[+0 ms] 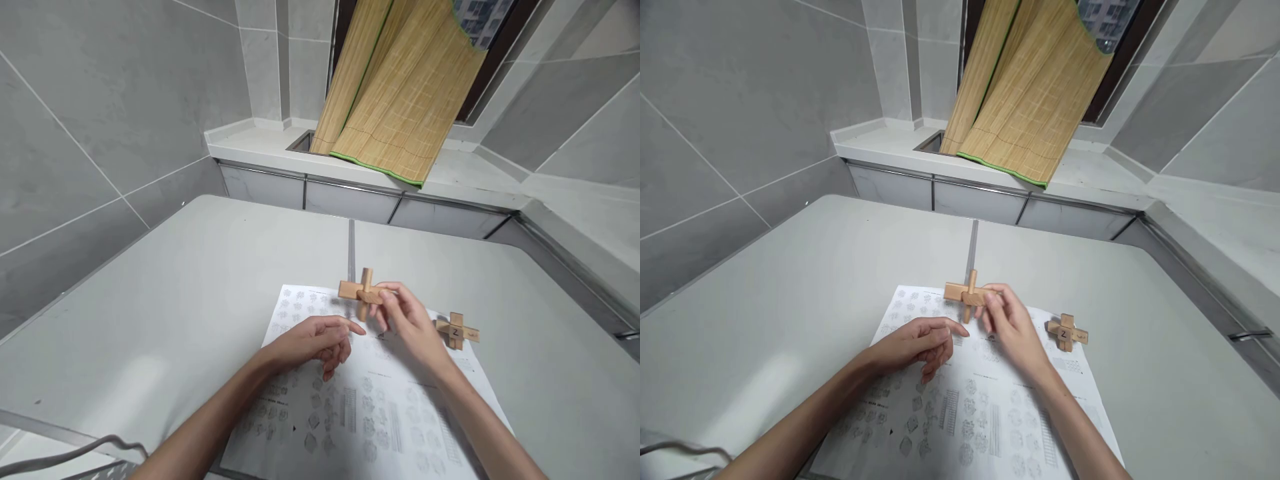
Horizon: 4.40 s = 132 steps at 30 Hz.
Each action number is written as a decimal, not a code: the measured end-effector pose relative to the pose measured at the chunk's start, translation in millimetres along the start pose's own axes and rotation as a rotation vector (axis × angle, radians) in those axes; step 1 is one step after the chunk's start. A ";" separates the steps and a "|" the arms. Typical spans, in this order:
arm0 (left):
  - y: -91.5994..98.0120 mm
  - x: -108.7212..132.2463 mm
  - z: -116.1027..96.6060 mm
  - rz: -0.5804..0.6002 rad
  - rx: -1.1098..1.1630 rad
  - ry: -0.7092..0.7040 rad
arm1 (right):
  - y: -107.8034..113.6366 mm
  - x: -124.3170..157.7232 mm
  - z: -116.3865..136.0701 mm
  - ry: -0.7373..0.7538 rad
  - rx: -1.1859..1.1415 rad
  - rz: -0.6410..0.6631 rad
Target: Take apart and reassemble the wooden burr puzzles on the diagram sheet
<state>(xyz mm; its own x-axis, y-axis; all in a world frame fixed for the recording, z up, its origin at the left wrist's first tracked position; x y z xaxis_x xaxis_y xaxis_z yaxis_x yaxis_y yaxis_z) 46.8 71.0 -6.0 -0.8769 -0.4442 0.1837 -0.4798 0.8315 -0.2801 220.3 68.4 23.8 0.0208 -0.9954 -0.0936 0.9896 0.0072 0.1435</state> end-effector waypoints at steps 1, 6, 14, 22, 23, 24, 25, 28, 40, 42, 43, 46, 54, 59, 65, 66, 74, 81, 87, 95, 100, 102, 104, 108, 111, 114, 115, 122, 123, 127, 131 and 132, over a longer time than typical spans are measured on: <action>-0.1 0.3 -0.8 -0.001 -0.006 0.000 | 13.6 1.2 5.6 0.027 0.137 -0.051; -0.1 0.1 -3.9 -0.021 0.003 -0.009 | 73.3 17.9 20.4 0.053 0.805 -0.172; 2.9 -0.5 -1.4 -0.049 0.000 -0.036 | 118.7 26.6 9.2 -0.019 1.143 -0.112; 11.0 2.4 -1.2 -0.076 0.131 -0.058 | 71.7 54.7 41.8 0.238 0.822 -0.311; 14.4 2.6 -2.1 -0.089 0.170 -0.074 | 56.8 55.2 38.4 0.246 0.755 -0.220; 18.8 3.0 -3.5 -0.106 0.213 -0.095 | 41.6 54.8 33.2 0.248 0.693 -0.117; 24.2 3.6 -5.5 -0.129 0.257 -0.121 | 27.2 53.5 26.2 0.234 0.634 -0.016; 45.8 9.6 -16.5 -0.210 0.396 -0.233 | 0.6 45.0 0.6 0.119 0.463 0.152; 160.2 56.1 -64.8 -0.728 -0.010 -0.404 | -4.0 30.7 -28.3 0.006 0.207 0.139; 172.1 49.2 -70.6 -0.814 -0.165 -0.381 | -4.4 30.5 -28.3 0.013 0.203 0.140; 176.7 44.3 -72.5 -0.844 -0.213 -0.374 | -4.6 30.3 -28.5 0.011 0.202 0.140; 184.0 30.3 -74.8 -0.917 -0.347 -0.346 | -4.9 29.4 -29.8 -0.011 0.201 0.139; 168.7 22.7 -68.5 -0.983 -0.882 -0.234 | -6.4 27.1 -35.7 -0.038 0.189 0.137; 163.0 14.1 -59.3 -0.856 -1.133 -0.170 | -4.3 25.8 -43.2 -0.053 0.115 0.106; 158.8 10.7 -55.3 -0.823 -1.305 -0.123 | 7.1 23.9 -44.8 -0.028 0.084 0.032; 158.0 10.6 -55.0 -0.823 -1.323 -0.116 | 8.7 23.5 -44.6 -0.019 0.085 0.018; 156.5 7.6 -52.7 -0.797 -1.406 -0.077 | 7.7 20.6 -47.0 -0.023 0.122 0.003; 156.9 8.1 -52.8 -0.805 -1.417 -0.059 | 7.8 21.8 -46.2 -0.057 0.090 0.003; 156.2 8.5 -51.7 -0.812 -1.422 -0.036 | 6.3 20.1 -51.1 -0.056 0.096 0.007; 149.0 11.5 -49.7 -0.818 -1.416 -0.010 | 5.8 19.3 -52.4 -0.062 0.082 0.008; 147.6 12.2 -49.9 -0.826 -1.413 0.000 | 5.2 18.9 -52.1 -0.071 0.089 0.009; 148.1 12.0 -50.1 -0.825 -1.412 0.003 | 5.2 18.8 -51.9 -0.068 0.084 0.005; 148.8 11.8 -50.1 -0.820 -1.412 0.007 | 5.5 18.8 -51.7 -0.063 0.075 -0.002; 149.7 11.4 -49.7 -0.810 -1.414 0.008 | 6.2 18.6 -51.2 -0.066 0.036 -0.008; 149.1 11.1 -49.8 -0.808 -1.421 0.004 | 8.4 17.8 -49.0 -0.068 -0.046 -0.025; 147.7 10.9 -50.9 -0.810 -1.427 -0.002 | 11.1 16.6 -46.8 -0.091 -0.211 -0.028; 147.2 10.8 -51.4 -0.811 -1.428 -0.004 | 11.8 16.3 -47.0 -0.113 -0.296 -0.024; 147.4 10.4 -53.0 -0.817 -1.431 -0.009 | 18.3 17.6 -45.5 -0.136 -0.897 -0.008; 147.7 10.3 -52.9 -0.819 -1.432 -0.009 | 19.9 19.0 -46.9 -0.131 -0.955 -0.020; 148.6 10.1 -51.7 -0.825 -1.433 -0.005 | 28.2 25.1 -57.6 -0.126 -1.099 -0.112; 149.3 9.6 -50.8 -0.825 -1.434 0.002 | 33.2 28.3 -66.9 -0.150 -1.157 -0.171; 149.4 9.5 -50.8 -0.823 -1.434 0.003 | 33.7 28.6 -68.3 -0.157 -1.168 -0.175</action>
<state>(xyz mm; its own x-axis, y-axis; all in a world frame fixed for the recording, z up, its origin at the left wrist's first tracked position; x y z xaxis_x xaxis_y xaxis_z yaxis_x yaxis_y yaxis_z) -31.8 207.9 1.8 -0.4160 -0.8942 -0.1652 -0.3697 0.0004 0.9291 263.9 46.7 -41.3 -0.0644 -0.9918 0.1108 0.5092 -0.1281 -0.8510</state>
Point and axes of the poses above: each hand's wrist, its own x-axis away from the middle knuckle, its own y-axis out of the back of the hand, z = x × y, the point moved 7 cm from there along -x, towards the middle knuckle, and after that the axes turned 3 degrees about z, right-handed, at the moved point
